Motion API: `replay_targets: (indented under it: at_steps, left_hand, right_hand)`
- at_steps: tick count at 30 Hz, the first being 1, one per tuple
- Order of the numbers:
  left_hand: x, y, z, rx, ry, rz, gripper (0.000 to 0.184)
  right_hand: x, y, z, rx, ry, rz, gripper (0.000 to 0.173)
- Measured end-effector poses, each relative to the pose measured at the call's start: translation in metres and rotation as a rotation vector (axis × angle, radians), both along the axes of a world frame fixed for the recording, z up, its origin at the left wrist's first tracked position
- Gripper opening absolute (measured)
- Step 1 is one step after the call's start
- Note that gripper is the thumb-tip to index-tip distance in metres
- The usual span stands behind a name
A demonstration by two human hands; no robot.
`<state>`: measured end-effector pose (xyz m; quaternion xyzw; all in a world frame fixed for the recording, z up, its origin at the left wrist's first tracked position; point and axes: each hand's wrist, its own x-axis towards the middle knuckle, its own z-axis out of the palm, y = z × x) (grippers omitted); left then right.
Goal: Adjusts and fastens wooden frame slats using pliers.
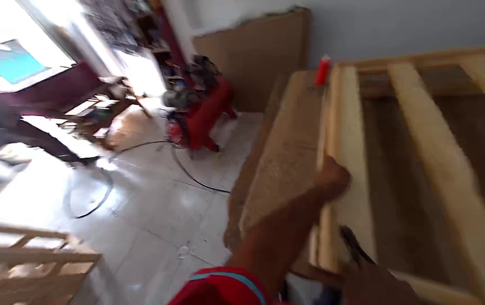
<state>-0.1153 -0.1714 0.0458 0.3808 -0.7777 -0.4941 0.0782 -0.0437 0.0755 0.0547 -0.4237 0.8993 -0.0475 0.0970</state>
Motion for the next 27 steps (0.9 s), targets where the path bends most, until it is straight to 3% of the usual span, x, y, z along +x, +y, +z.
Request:
replay_targets:
  at_steps: [4,8,12,27]
  left_hand:
    - [-0.015,0.003,-0.007,0.028,-0.107,0.062,0.057]
    - [-0.026,0.003,-0.011,-0.084,-0.19,0.124,0.058]
    - [-0.032,0.001,-0.018,-0.077,-0.177,0.195,0.049]
    - [-0.035,-0.002,-0.021,-0.089,-0.19,0.204,0.048]
  right_hand:
    - [0.004,0.002,-0.006,-0.094,0.034,-0.132,0.037]
    - [0.004,0.006,-0.018,-0.142,0.083,-0.158,0.038]
    - [0.004,0.005,-0.022,-0.109,0.149,-0.153,0.04]
    - [0.004,0.002,-0.024,-0.103,0.162,-0.159,0.04]
